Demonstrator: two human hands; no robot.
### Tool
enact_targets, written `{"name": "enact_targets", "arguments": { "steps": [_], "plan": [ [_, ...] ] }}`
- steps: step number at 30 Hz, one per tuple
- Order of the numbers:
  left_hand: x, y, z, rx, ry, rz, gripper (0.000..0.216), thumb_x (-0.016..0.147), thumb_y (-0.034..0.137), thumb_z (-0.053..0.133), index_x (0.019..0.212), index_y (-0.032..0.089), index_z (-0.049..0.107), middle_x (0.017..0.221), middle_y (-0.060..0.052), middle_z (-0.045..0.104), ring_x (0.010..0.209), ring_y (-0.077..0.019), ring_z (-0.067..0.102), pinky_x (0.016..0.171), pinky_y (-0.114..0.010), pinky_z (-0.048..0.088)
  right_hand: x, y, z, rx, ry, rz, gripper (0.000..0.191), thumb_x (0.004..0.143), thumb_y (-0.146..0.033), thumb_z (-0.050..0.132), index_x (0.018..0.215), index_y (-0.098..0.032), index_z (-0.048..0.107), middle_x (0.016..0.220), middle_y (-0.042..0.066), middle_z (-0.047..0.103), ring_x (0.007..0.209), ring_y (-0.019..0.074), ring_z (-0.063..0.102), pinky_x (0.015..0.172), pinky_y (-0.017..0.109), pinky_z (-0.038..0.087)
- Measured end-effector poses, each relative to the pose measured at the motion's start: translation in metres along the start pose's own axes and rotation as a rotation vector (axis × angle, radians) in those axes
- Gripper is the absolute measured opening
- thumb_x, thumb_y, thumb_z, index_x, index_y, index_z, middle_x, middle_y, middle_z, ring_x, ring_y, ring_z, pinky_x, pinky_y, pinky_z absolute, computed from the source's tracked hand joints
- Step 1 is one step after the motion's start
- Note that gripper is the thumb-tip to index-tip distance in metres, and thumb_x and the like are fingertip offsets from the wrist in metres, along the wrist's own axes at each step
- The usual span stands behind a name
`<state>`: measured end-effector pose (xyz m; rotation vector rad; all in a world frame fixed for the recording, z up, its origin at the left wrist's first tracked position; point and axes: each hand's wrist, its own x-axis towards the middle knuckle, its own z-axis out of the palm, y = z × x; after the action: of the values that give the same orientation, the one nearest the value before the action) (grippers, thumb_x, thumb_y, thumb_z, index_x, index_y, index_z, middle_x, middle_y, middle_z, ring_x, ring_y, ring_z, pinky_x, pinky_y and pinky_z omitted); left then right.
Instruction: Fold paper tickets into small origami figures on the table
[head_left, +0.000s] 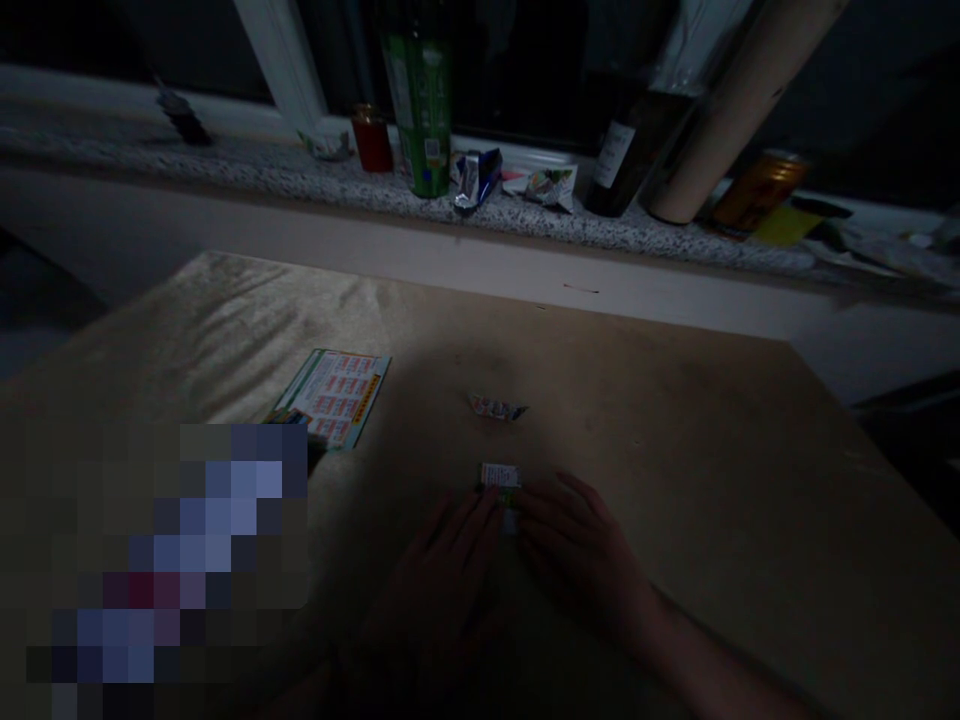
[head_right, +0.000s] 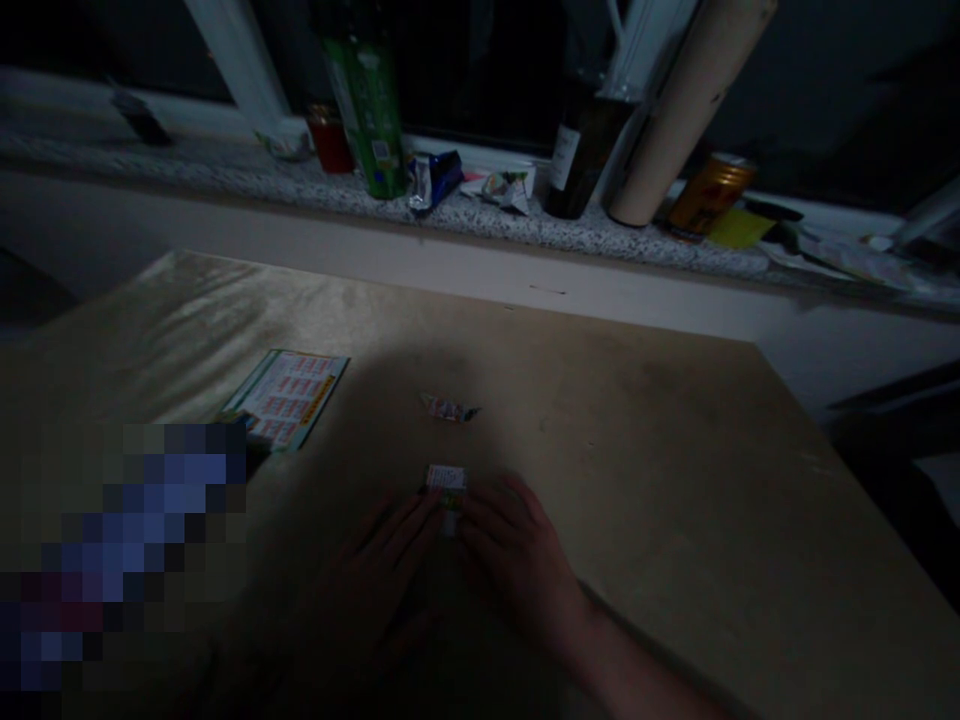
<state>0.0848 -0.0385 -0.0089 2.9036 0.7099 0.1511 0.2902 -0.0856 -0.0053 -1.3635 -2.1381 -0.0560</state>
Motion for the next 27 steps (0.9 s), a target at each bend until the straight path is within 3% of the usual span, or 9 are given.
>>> {"name": "enact_targets", "arguments": {
  "steps": [6,12,18,22,27],
  "plan": [
    [0.006,-0.004,-0.010,-0.093,0.058,-0.020,0.050,0.091,0.033,0.044,0.133,0.008,0.037,0.142,-0.016,0.039,0.132,-0.0254,0.032,0.111,-0.045,0.019,0.001,0.001,0.000,0.015,-0.044,0.062,0.015,0.089,-0.020,0.051,0.098,-0.020,0.063,0.108,0.006,0.069,0.104,0.0214,0.060,0.097,0.048,0.040],
    [0.017,-0.002,-0.020,-0.217,0.095,-0.104,0.035,0.089,0.020,0.047,0.123,0.012,0.044,0.130,-0.010,0.052,0.125,-0.0197,0.042,0.112,-0.043,0.019,0.002,0.000,0.000,0.035,-0.119,0.089,0.031,0.088,-0.019,0.049,0.119,-0.018,0.053,0.117,0.010,0.064,0.113,0.0232,0.054,0.102,0.052,0.036],
    [0.023,-0.004,-0.022,-0.238,0.143,-0.131,0.022,0.088,0.019,0.052,0.109,0.018,0.052,0.115,-0.006,0.062,0.116,-0.0210,0.051,0.111,-0.050,0.016,-0.001,0.001,0.003,0.022,-0.114,0.067,0.029,0.088,-0.017,0.049,0.116,-0.017,0.054,0.114,0.008,0.065,0.110,0.0232,0.056,0.105,0.055,0.028],
    [0.022,-0.005,-0.023,-0.265,0.202,-0.108,0.017,0.085,0.018,0.055,0.102,0.019,0.054,0.107,-0.004,0.064,0.106,-0.0196,0.057,0.110,-0.049,0.019,-0.002,0.000,0.002,0.027,-0.090,0.066,0.030,0.089,-0.017,0.049,0.118,-0.019,0.053,0.111,0.007,0.067,0.107,0.0228,0.057,0.105,0.055,0.027],
    [0.021,-0.005,-0.022,-0.282,0.228,-0.024,0.018,0.087,0.014,0.051,0.104,0.020,0.055,0.103,-0.002,0.065,0.099,-0.0173,0.059,0.103,-0.041,0.033,0.000,0.000,-0.001,0.019,-0.095,0.055,0.034,0.085,-0.012,0.046,0.118,-0.020,0.054,0.111,0.007,0.066,0.109,0.0222,0.056,0.105,0.055,0.027]
  ]
}}
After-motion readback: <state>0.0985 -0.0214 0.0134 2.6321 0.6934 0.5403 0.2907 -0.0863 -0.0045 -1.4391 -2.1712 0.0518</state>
